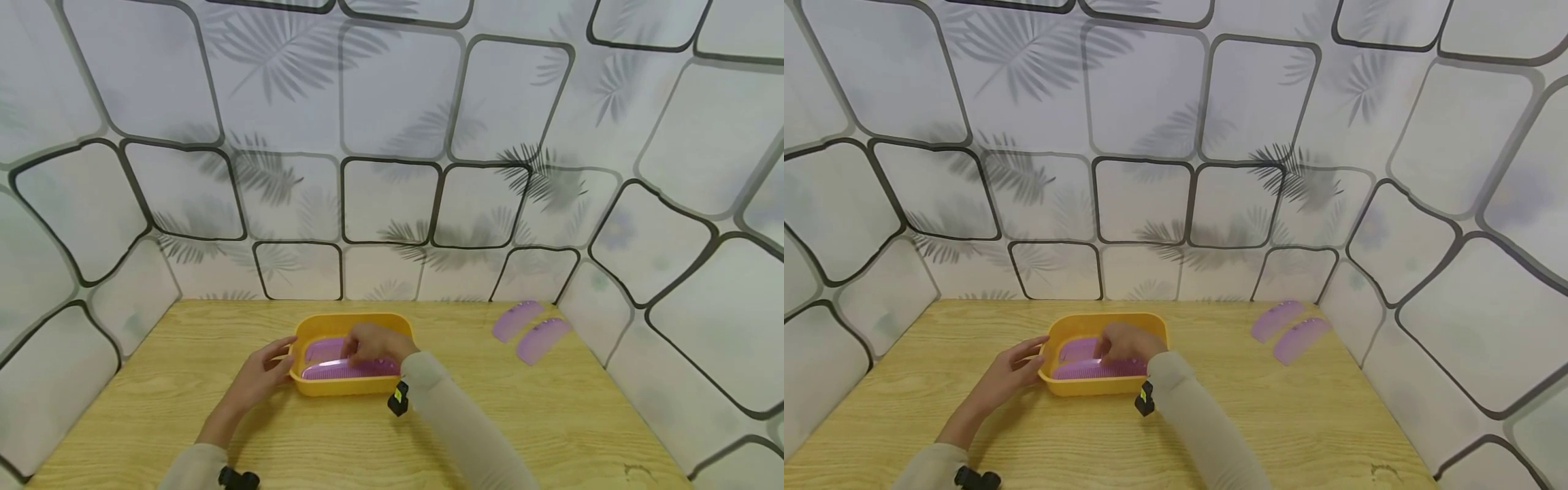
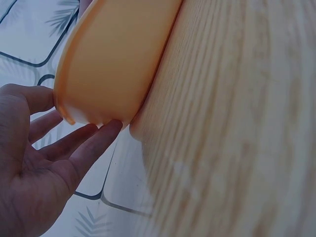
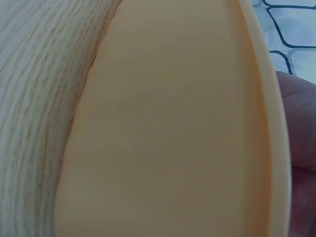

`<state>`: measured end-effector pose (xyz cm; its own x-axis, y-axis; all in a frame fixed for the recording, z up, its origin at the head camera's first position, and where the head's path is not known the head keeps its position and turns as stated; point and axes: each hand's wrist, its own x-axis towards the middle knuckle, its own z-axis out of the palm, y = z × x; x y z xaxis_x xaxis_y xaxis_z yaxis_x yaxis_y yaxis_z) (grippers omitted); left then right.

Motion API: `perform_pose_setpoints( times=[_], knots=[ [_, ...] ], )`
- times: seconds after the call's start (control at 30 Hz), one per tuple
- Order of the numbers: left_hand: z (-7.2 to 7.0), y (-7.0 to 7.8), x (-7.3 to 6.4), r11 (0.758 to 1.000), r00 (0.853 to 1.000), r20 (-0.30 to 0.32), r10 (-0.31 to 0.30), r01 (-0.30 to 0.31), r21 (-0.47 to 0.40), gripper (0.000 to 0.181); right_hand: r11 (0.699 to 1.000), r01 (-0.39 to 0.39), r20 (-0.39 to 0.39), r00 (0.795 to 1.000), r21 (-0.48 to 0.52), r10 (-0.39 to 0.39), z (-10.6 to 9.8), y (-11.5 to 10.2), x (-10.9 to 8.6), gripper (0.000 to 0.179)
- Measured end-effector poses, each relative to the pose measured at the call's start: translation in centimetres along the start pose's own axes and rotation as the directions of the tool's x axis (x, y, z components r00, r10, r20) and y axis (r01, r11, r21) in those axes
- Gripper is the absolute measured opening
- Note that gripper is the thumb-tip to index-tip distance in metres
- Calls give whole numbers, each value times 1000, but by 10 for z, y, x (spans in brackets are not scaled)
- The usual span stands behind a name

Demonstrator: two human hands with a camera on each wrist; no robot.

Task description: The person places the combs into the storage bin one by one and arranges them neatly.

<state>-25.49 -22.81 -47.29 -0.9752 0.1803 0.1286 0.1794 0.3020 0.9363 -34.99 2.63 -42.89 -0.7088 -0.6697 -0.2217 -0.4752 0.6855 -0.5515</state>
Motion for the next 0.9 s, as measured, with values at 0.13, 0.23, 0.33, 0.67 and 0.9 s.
perform_pose_setpoints(
  times=[0.13, 0.23, 0.33, 0.67, 0.9],
  knots=[
    [0, 0, 0, 1000, 1000, 4, 9, -9, -9, 51, 1000, 20, 2, 1000, -4, -20, 0, 0, -1, 17],
    [0, 0, 0, 1000, 1000, 7, 21, -21, -16, 51, 999, 42, 5, 999, -1, -42, -1, 1, -2, 20],
    [0, -1, 0, 999, 1000, 6, 27, -27, -18, 51, 998, 59, 0, 998, 6, -59, -2, 2, -4, 21],
    [1, -1, 0, 1000, 1000, 3, 19, -19, -16, 51, 996, 86, 4, 996, 24, -86, -19, 8, -25, 21],
    [1, 1, -1, 1000, 1000, 5, 19, -19, -5, 52, 982, 178, -19, 984, -70, -180, -40, 21, -42, 26]
  ],
)
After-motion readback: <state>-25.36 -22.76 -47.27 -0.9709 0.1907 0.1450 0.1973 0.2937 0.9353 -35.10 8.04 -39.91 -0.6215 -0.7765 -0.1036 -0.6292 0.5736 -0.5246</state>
